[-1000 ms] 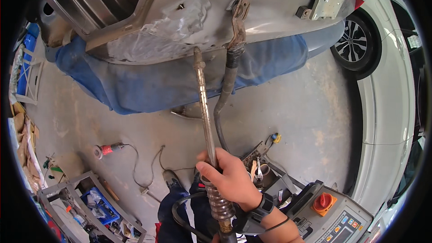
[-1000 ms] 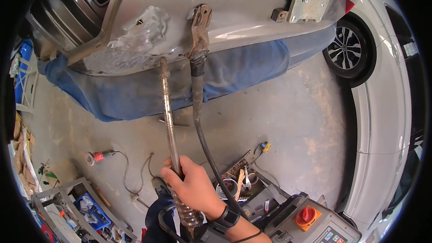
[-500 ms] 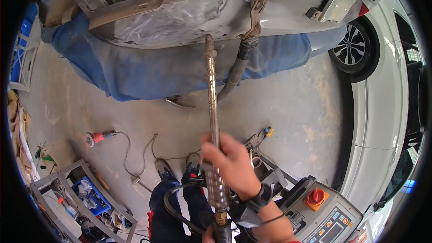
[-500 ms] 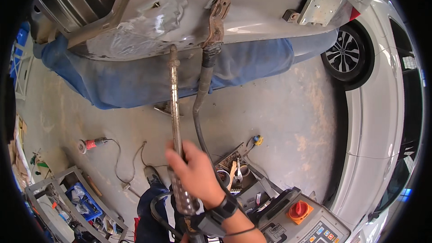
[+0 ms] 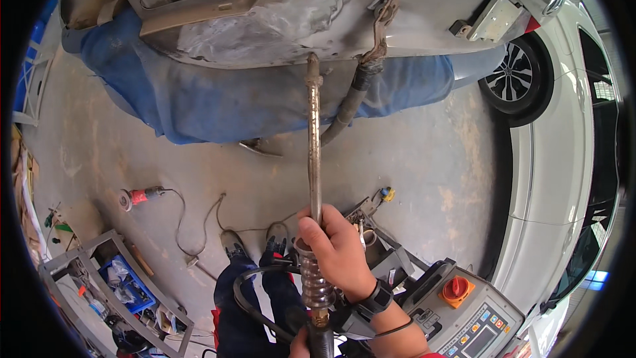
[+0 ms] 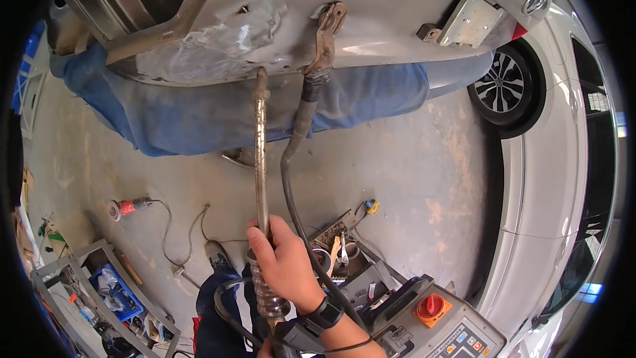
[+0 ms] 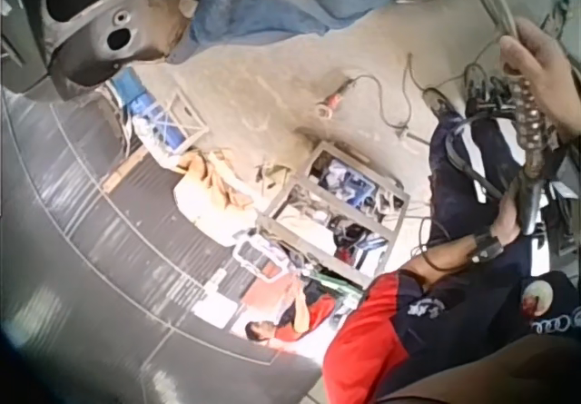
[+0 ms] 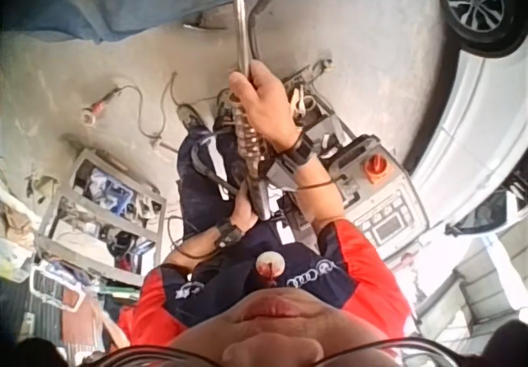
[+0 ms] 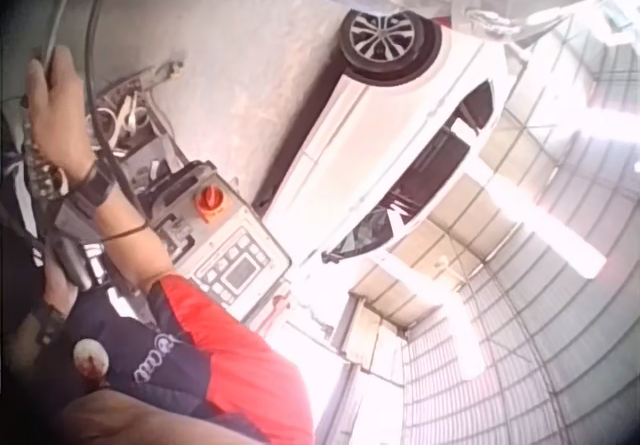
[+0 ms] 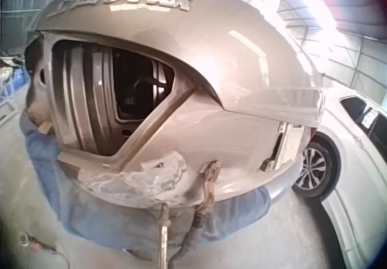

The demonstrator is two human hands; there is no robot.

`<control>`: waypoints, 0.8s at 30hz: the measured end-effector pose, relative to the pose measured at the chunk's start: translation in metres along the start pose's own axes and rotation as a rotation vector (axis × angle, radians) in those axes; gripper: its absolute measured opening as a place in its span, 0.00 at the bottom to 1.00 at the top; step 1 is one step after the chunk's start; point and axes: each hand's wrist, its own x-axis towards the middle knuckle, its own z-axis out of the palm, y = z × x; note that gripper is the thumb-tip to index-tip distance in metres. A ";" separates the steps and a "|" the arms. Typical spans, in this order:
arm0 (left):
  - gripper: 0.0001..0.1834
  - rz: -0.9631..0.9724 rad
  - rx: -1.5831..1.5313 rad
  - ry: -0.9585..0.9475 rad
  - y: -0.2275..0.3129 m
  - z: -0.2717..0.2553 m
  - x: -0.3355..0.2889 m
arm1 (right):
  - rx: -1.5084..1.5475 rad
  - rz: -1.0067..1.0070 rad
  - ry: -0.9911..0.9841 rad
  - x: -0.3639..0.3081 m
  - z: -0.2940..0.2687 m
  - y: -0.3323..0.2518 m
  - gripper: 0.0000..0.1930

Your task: Repairing a dent on a car panel using a hammer and a spot welder.

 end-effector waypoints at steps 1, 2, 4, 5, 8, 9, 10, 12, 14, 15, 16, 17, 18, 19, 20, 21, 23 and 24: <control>0.23 0.000 -0.005 0.026 0.000 -0.002 -0.002 | -0.012 -0.019 0.007 0.000 0.002 -0.007 0.13; 0.22 -0.004 -0.009 0.052 0.001 -0.001 -0.007 | -0.010 -0.015 0.007 0.000 0.002 -0.003 0.13; 0.22 0.019 0.027 0.106 0.003 -0.006 -0.007 | 0.708 0.099 -0.350 0.015 -0.006 0.012 0.14; 0.22 0.037 0.063 0.164 0.003 -0.011 -0.005 | 0.925 0.017 -0.447 0.020 -0.002 0.024 0.16; 0.22 0.043 0.071 0.127 0.007 -0.025 -0.008 | 1.237 -0.014 -0.553 0.024 0.009 0.043 0.15; 0.22 0.002 0.065 0.166 0.012 -0.027 -0.010 | 1.235 -0.020 -0.554 0.023 0.009 0.036 0.15; 0.22 0.008 0.062 0.170 0.014 -0.027 -0.011 | 0.656 0.009 -0.242 0.014 0.013 0.024 0.14; 0.21 0.075 0.004 0.255 0.016 -0.023 -0.013 | -0.324 -0.068 0.228 -0.005 0.029 -0.011 0.14; 0.19 0.086 0.174 0.277 0.017 -0.020 -0.016 | -0.452 -0.118 0.250 -0.015 0.032 -0.015 0.14; 0.19 0.103 0.155 0.271 0.013 -0.030 -0.011 | -0.453 -0.121 0.252 -0.014 0.032 -0.018 0.14; 0.19 0.114 0.137 0.269 0.011 -0.035 -0.012 | -0.378 -0.108 0.201 -0.016 0.032 -0.021 0.14; 0.19 0.109 0.138 0.271 0.010 -0.038 -0.012 | -0.302 -0.096 0.151 -0.016 0.032 -0.022 0.13; 0.18 0.096 0.088 0.269 0.011 -0.036 -0.012 | -0.301 -0.095 0.153 -0.014 0.032 -0.021 0.13; 0.18 0.084 0.037 0.267 0.012 -0.036 -0.013 | -0.323 -0.098 0.154 -0.011 0.032 -0.020 0.13; 0.18 0.085 0.039 0.267 0.013 -0.038 -0.012 | -0.344 -0.101 0.156 -0.009 0.033 -0.019 0.13; 0.18 0.068 0.023 0.259 0.013 -0.040 -0.011 | -0.345 -0.103 0.158 -0.009 0.033 -0.019 0.13; 0.18 0.051 0.008 0.250 0.013 -0.043 -0.010 | -0.289 -0.065 0.164 -0.011 0.032 -0.021 0.14; 0.18 0.056 0.033 0.259 0.012 -0.044 -0.010 | -0.289 -0.065 0.164 -0.011 0.032 -0.020 0.14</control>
